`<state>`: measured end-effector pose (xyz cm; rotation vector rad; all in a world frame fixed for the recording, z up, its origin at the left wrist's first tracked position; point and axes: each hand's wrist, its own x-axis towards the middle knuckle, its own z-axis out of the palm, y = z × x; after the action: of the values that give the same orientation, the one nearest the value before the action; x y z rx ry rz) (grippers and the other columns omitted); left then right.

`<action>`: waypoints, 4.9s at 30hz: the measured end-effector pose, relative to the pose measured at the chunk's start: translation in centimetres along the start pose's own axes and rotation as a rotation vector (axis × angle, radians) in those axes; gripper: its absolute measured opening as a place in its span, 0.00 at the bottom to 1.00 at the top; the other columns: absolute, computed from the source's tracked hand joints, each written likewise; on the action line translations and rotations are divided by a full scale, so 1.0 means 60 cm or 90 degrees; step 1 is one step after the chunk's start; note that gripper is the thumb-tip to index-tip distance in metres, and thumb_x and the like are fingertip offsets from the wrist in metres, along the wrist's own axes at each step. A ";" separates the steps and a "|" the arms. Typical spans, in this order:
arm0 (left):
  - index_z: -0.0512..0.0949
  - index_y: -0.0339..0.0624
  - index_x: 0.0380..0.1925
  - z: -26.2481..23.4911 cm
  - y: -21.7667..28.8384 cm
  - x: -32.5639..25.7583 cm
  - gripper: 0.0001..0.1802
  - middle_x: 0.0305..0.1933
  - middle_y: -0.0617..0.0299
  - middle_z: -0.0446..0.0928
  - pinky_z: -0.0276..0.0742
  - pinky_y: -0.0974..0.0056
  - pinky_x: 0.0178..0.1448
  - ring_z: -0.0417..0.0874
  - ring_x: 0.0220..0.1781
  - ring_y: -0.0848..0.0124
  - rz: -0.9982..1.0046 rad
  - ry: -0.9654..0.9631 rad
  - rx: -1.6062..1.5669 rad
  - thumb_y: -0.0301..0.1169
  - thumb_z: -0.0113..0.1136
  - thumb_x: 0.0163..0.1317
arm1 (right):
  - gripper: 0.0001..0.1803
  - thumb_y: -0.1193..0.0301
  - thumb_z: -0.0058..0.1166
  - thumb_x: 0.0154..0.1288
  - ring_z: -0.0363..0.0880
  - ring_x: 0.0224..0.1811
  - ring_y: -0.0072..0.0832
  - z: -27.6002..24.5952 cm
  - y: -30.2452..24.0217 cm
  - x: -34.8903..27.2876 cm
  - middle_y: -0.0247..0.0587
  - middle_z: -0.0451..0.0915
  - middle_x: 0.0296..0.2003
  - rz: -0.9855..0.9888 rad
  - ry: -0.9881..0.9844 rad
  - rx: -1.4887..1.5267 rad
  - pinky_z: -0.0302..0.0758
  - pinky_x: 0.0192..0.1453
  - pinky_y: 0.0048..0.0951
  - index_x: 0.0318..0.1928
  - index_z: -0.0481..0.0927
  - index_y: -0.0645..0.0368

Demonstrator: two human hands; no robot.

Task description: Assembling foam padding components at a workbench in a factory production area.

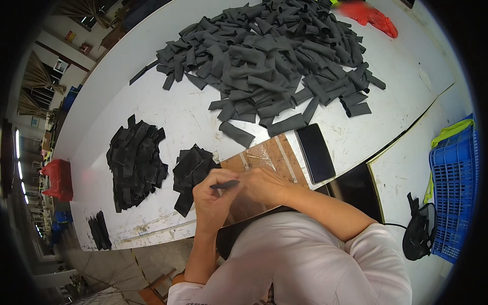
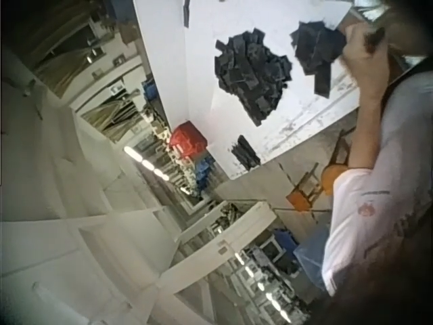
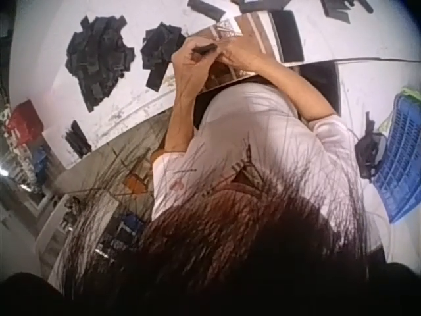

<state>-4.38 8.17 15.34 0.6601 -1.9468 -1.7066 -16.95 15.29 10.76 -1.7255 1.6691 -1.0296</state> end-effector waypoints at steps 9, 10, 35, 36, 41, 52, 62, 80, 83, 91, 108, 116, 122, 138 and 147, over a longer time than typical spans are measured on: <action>0.71 0.32 0.34 -0.011 0.004 -0.014 0.08 0.37 0.51 0.73 0.69 0.63 0.47 0.74 0.39 0.64 0.216 0.115 -0.123 0.26 0.52 0.55 | 0.07 0.73 0.47 0.46 0.74 0.31 0.42 -0.040 -0.040 0.017 0.46 0.74 0.24 -0.018 -0.022 -0.107 0.70 0.31 0.39 0.29 0.74 0.61; 0.71 0.32 0.34 -0.014 0.005 -0.015 0.08 0.37 0.51 0.73 0.69 0.63 0.47 0.74 0.39 0.64 0.215 0.114 -0.124 0.26 0.52 0.55 | 0.06 0.73 0.48 0.46 0.75 0.31 0.41 -0.046 -0.047 0.020 0.44 0.74 0.23 -0.022 -0.028 -0.140 0.70 0.31 0.39 0.28 0.74 0.60; 0.72 0.33 0.34 -0.175 -0.198 0.043 0.12 0.33 0.54 0.72 0.67 0.67 0.41 0.72 0.35 0.66 -0.009 0.551 0.478 0.25 0.57 0.48 | 0.30 0.44 0.42 0.56 0.66 0.17 0.17 -0.220 -0.062 0.171 0.31 0.68 0.13 0.106 0.222 0.171 0.62 0.20 0.18 0.24 0.74 0.63; 0.72 0.33 0.34 -0.186 -0.209 0.052 0.12 0.33 0.54 0.72 0.67 0.67 0.41 0.72 0.35 0.66 -0.008 0.555 0.479 0.25 0.57 0.48 | 0.28 0.47 0.42 0.57 0.64 0.16 0.16 -0.224 -0.059 0.171 0.30 0.66 0.13 0.110 0.318 0.092 0.62 0.20 0.17 0.26 0.73 0.64; 0.74 0.36 0.30 -0.218 -0.233 0.050 0.10 0.32 0.51 0.71 0.65 0.58 0.42 0.70 0.38 0.56 -0.158 0.391 0.661 0.27 0.60 0.45 | 0.16 0.60 0.43 0.60 0.62 0.15 0.16 -0.130 -0.074 0.044 0.29 0.66 0.15 0.150 0.258 0.123 0.58 0.19 0.17 0.28 0.73 0.61; 0.71 0.38 0.29 -0.180 -0.073 -0.050 0.10 0.27 0.66 0.69 0.65 0.76 0.27 0.69 0.27 0.80 -0.192 0.291 -0.204 0.22 0.59 0.45 | 0.10 0.68 0.49 0.58 0.73 0.28 0.25 0.082 -0.080 0.007 0.38 0.75 0.31 0.219 -0.078 0.506 0.70 0.31 0.27 0.39 0.72 0.60; 0.66 0.32 0.41 -0.117 -0.036 -0.144 0.14 0.35 0.55 0.74 0.68 0.70 0.34 0.74 0.27 0.71 -0.123 0.291 -0.507 0.26 0.49 0.54 | 0.16 0.75 0.49 0.57 0.74 0.44 0.28 0.114 -0.078 0.060 0.38 0.73 0.42 0.505 0.003 1.165 0.71 0.53 0.32 0.48 0.69 0.62; 0.72 0.33 0.31 -0.083 -0.067 -0.131 0.07 0.23 0.62 0.73 0.68 0.77 0.26 0.72 0.20 0.79 -0.195 0.355 -0.341 0.19 0.50 0.49 | 0.09 0.72 0.49 0.58 0.77 0.32 0.31 0.108 -0.085 0.051 0.45 0.76 0.30 0.459 -0.022 1.029 0.76 0.37 0.30 0.38 0.72 0.63; 0.72 0.33 0.30 -0.079 -0.069 -0.136 0.07 0.22 0.64 0.73 0.67 0.79 0.25 0.71 0.20 0.81 -0.186 0.401 -0.221 0.17 0.50 0.48 | 0.12 0.69 0.56 0.49 0.73 0.24 0.46 0.104 -0.074 0.026 0.53 0.73 0.23 0.135 -0.030 -0.151 0.68 0.25 0.35 0.27 0.72 0.66; 0.71 0.33 0.30 -0.072 -0.043 -0.131 0.05 0.25 0.64 0.73 0.65 0.79 0.25 0.70 0.23 0.83 -0.110 0.359 -0.105 0.16 0.50 0.52 | 0.07 0.75 0.55 0.49 0.68 0.20 0.25 0.092 -0.122 0.030 0.39 0.69 0.22 0.076 0.063 0.204 0.65 0.23 0.24 0.30 0.74 0.64; 0.73 0.32 0.28 -0.071 -0.085 -0.132 0.03 0.20 0.62 0.74 0.69 0.75 0.24 0.73 0.22 0.83 -0.055 0.404 0.201 0.19 0.51 0.52 | 0.05 0.80 0.54 0.46 0.72 0.24 0.41 0.117 -0.117 0.050 0.45 0.71 0.23 -0.074 0.091 -0.024 0.68 0.26 0.33 0.28 0.74 0.65; 0.72 0.35 0.31 -0.081 -0.095 -0.124 0.07 0.25 0.61 0.74 0.62 0.78 0.18 0.69 0.16 0.80 -0.143 0.497 -0.238 0.19 0.54 0.50 | 0.07 0.79 0.54 0.40 0.70 0.21 0.38 0.133 -0.097 0.052 0.44 0.69 0.22 -0.067 0.109 -0.167 0.68 0.24 0.33 0.26 0.73 0.63; 0.68 0.36 0.38 -0.128 -0.047 -0.133 0.14 0.25 0.64 0.71 0.51 0.82 0.16 0.61 0.16 0.87 -0.148 0.036 -0.663 0.19 0.53 0.49 | 0.02 0.82 0.50 0.48 0.65 0.17 0.18 0.105 -0.103 0.037 0.31 0.69 0.18 0.217 0.024 0.405 0.62 0.22 0.18 0.25 0.74 0.64; 0.71 0.31 0.32 -0.059 -0.024 -0.117 0.09 0.23 0.62 0.76 0.60 0.77 0.17 0.64 0.15 0.87 0.042 0.474 0.064 0.15 0.51 0.48 | 0.10 0.66 0.53 0.56 0.59 0.16 0.11 0.075 -0.107 0.026 0.24 0.66 0.17 0.271 -0.014 0.573 0.55 0.17 0.13 0.24 0.70 0.57; 0.67 0.33 0.39 -0.084 -0.043 -0.124 0.15 0.29 0.60 0.75 0.65 0.81 0.28 0.73 0.28 0.83 -0.063 0.173 -0.422 0.16 0.53 0.49 | 0.12 0.63 0.53 0.56 0.61 0.16 0.12 0.081 -0.101 0.015 0.25 0.66 0.16 0.243 0.030 0.614 0.58 0.19 0.12 0.24 0.70 0.56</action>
<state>4.68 8.67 13.14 0.6873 -1.0796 -2.0368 -9.53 14.37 12.97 -0.7298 1.1286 -1.3605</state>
